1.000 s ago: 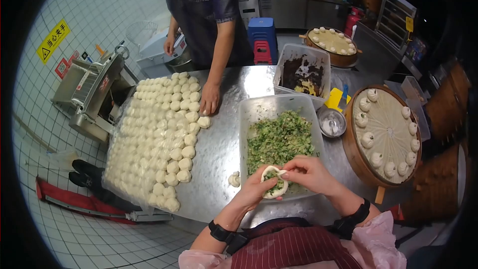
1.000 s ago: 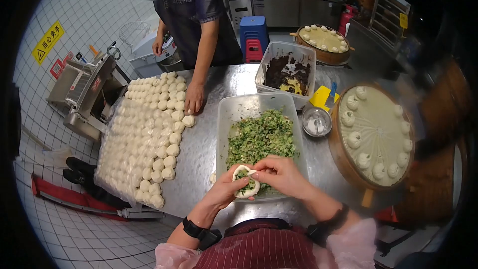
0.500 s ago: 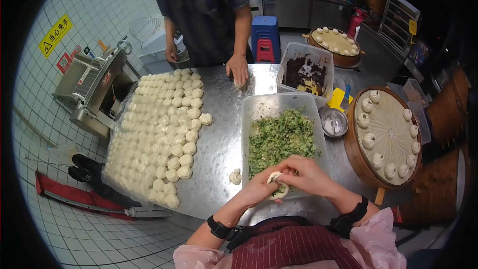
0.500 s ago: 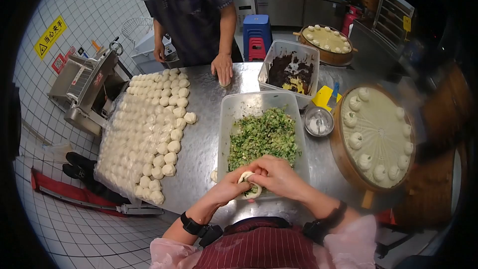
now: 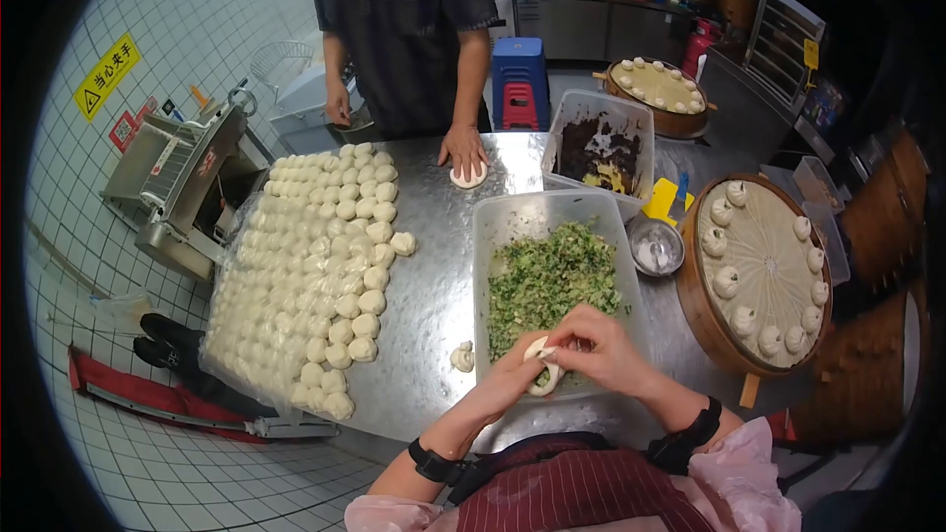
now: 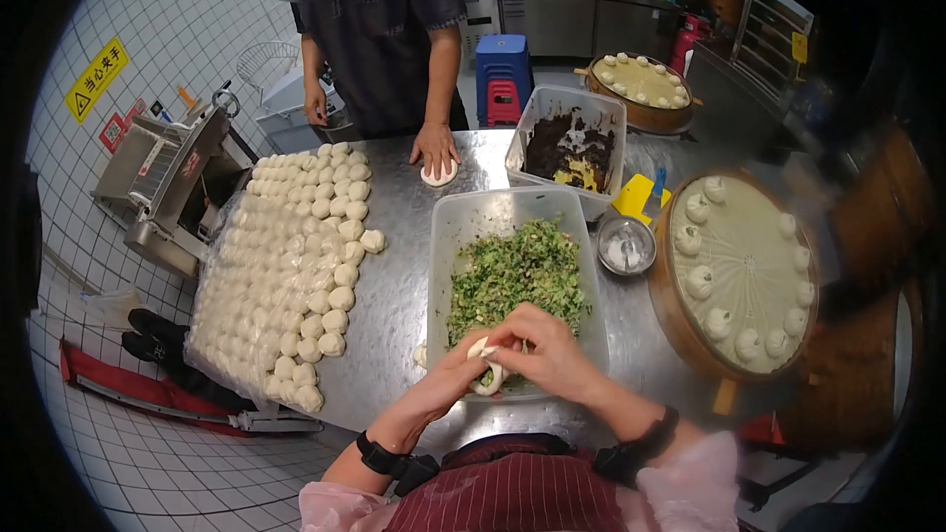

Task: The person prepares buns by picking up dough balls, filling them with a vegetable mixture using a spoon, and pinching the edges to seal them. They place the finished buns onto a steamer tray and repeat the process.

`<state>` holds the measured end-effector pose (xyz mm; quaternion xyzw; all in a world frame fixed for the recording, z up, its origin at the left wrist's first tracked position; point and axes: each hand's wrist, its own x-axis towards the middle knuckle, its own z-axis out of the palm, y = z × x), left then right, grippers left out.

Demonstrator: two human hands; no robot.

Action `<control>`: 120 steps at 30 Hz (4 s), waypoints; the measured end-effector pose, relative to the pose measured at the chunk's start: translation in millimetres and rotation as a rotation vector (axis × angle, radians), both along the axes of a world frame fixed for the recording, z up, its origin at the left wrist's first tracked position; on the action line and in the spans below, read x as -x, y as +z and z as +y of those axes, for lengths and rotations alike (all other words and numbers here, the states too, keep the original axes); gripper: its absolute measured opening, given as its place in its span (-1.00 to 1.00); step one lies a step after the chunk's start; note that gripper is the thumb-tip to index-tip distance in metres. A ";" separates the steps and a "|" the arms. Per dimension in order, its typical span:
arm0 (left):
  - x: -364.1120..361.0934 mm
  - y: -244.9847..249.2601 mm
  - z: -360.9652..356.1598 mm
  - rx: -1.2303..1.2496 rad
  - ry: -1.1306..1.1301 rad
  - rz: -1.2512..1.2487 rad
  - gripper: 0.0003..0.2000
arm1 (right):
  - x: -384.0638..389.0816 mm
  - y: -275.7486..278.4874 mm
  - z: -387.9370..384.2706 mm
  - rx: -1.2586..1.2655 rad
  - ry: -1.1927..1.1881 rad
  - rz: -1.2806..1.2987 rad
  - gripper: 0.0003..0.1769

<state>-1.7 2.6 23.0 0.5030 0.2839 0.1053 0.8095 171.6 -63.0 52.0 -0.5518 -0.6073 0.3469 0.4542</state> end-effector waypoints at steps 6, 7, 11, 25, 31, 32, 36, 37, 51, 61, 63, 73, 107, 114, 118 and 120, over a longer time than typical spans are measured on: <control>4.6 15.3 4.2 -0.049 0.078 0.004 -0.58 | -4.3 -15.7 1.3 0.152 -0.120 0.086 -0.81; 4.3 21.7 3.5 0.092 0.180 -0.025 -0.58 | -6.0 -18.5 2.0 0.165 -0.114 0.131 -0.80; 8.9 3.6 8.2 0.163 0.185 -0.101 -0.58 | -6.5 -18.2 3.1 0.269 -0.142 0.278 -0.80; 5.5 9.6 4.5 0.086 0.229 -0.073 -0.58 | -0.1 -16.1 2.6 0.116 -0.109 0.140 -0.75; 1.7 2.7 6.9 -0.092 0.243 0.079 -0.59 | 2.0 -14.7 4.8 0.101 -0.075 0.173 -0.80; 2.3 5.1 6.5 -0.113 0.160 0.131 -0.61 | 2.6 -11.5 3.6 -0.019 -0.045 0.006 -0.80; 3.0 7.1 7.2 -0.065 -0.002 0.092 -0.62 | 4.2 -4.9 2.1 0.094 -0.073 0.187 -0.76; 2.4 5.1 6.6 -0.064 0.000 0.090 -0.62 | 3.2 -6.7 2.4 0.095 -0.071 0.185 -0.76; 1.3 1.4 10.6 -0.242 0.015 0.141 -0.57 | 1.3 -12.3 6.2 -0.064 -0.062 0.005 -0.77; -2.9 8.1 12.4 0.102 0.234 -0.033 -0.56 | 0.7 -10.6 10.4 0.056 -0.064 0.027 -0.80; -4.2 3.9 13.3 0.041 0.250 -0.021 -0.57 | 2.1 -11.0 12.7 0.109 -0.128 0.098 -0.82; -0.7 13.7 19.8 -0.245 -0.067 0.016 -0.61 | 8.0 -1.7 10.8 0.132 -0.056 0.123 -0.83; 0.3 -7.3 29.0 -0.312 0.098 0.321 -0.25 | 22.5 17.3 -1.4 0.043 0.021 -0.024 -0.81; -2.2 15.9 16.4 -0.176 0.274 0.005 -0.40 | 11.8 3.5 3.0 -0.098 -0.006 -0.169 -0.79; -1.8 9.4 16.5 -0.269 0.198 0.165 -0.36 | 16.7 -0.1 -1.2 -0.252 0.032 -0.372 -0.79; -1.8 4.4 17.7 -0.244 0.188 0.184 -0.37 | 15.7 3.4 -0.7 -0.258 0.053 -0.399 -0.80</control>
